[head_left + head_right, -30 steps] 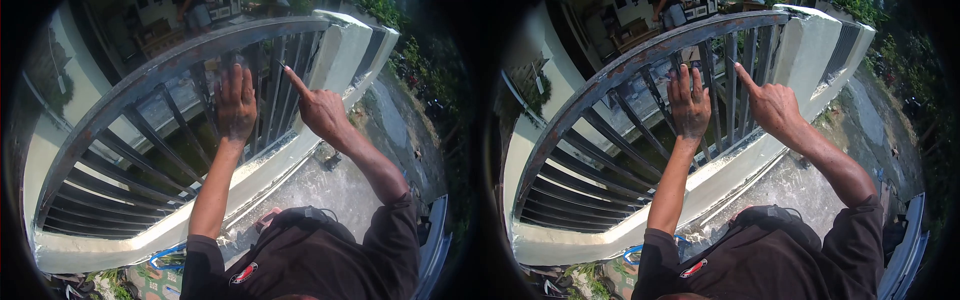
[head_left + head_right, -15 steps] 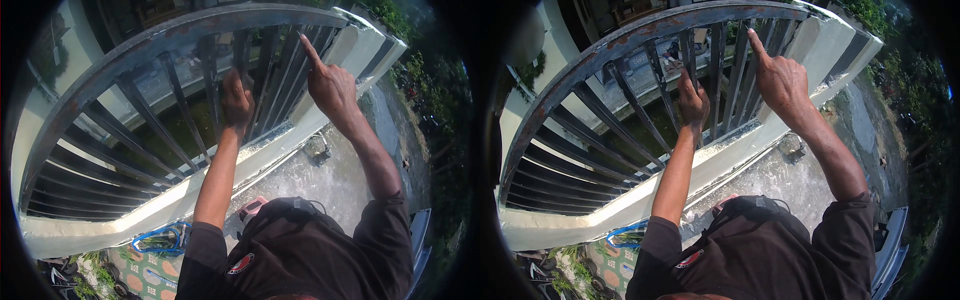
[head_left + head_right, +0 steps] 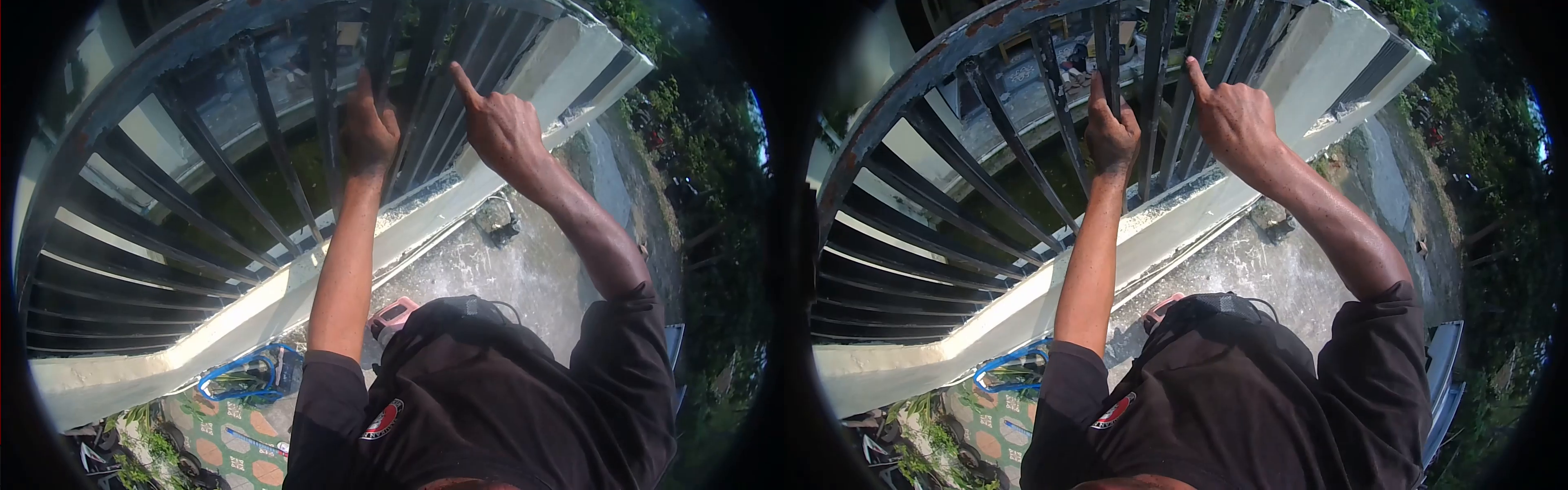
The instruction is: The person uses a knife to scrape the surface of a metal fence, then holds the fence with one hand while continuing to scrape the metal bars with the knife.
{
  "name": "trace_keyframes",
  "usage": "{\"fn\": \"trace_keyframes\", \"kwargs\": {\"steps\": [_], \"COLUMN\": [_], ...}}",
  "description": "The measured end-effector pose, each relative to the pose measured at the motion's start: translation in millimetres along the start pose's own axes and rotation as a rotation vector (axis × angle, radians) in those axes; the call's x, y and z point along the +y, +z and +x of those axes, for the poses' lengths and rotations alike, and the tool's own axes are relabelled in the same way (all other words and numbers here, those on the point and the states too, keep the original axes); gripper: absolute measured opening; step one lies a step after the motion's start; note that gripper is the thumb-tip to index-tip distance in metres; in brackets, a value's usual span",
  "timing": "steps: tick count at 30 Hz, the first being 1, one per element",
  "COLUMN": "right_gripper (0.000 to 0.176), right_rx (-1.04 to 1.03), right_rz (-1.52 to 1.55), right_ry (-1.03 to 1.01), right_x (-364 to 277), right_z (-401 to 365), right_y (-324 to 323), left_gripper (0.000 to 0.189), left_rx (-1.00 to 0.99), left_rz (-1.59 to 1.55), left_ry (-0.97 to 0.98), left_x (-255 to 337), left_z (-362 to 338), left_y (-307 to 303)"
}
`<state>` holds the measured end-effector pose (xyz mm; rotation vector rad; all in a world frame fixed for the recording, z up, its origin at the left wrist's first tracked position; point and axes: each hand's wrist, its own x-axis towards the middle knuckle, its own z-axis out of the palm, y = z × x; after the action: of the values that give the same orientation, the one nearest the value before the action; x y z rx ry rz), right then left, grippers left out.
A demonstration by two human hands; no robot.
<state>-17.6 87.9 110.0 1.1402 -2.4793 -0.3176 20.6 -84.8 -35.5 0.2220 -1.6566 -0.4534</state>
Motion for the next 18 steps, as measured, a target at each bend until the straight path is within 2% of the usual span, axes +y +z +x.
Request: {"fn": "trace_keyframes", "kwargs": {"steps": [2, 4, 6, 10, 12, 13, 16, 18], "right_gripper": [0.070, 0.067, 0.067, 0.065, 0.065, 0.065, 0.065, 0.067], "right_rx": [0.147, 0.238, 0.199, 0.044, 0.174, 0.230, 0.243, 0.183], "right_rz": [0.017, 0.058, 0.027, -0.021, -0.017, -0.031, -0.030, -0.070], "right_ry": [-0.016, 0.058, 0.097, 0.033, -0.009, 0.012, 0.062, 0.033], "right_x": [0.7, 14.7, 11.0, -1.3, 1.4, 6.3, 15.4, 4.8], "right_z": [1.2, 5.5, 0.5, 0.3, 0.5, 1.9, 4.7, 2.3], "right_y": [-16.0, -35.1, -39.5, -12.7, -23.6, -34.7, -52.2, -28.0], "left_gripper": [0.061, 0.062, 0.065, 0.066, 0.065, 0.065, 0.068, 0.065], "left_rx": [-0.038, -0.087, -0.069, 0.035, -0.135, -0.092, -0.124, -0.062], "left_rz": [-0.017, -0.020, -0.056, -0.027, -0.031, -0.018, -0.068, -0.064], "left_ry": [-0.059, -0.133, -0.087, -0.001, -0.233, -0.164, -0.212, -0.161], "left_x": [-2.3, -2.8, -10.0, -2.8, 2.2, -0.3, 1.5, -2.0], "left_z": [-2.5, -6.1, -6.6, 0.6, -3.6, -2.5, -3.5, -3.6], "left_y": [-1.6, -4.5, 1.6, -0.1, -6.8, -5.8, -8.2, -4.7]}}
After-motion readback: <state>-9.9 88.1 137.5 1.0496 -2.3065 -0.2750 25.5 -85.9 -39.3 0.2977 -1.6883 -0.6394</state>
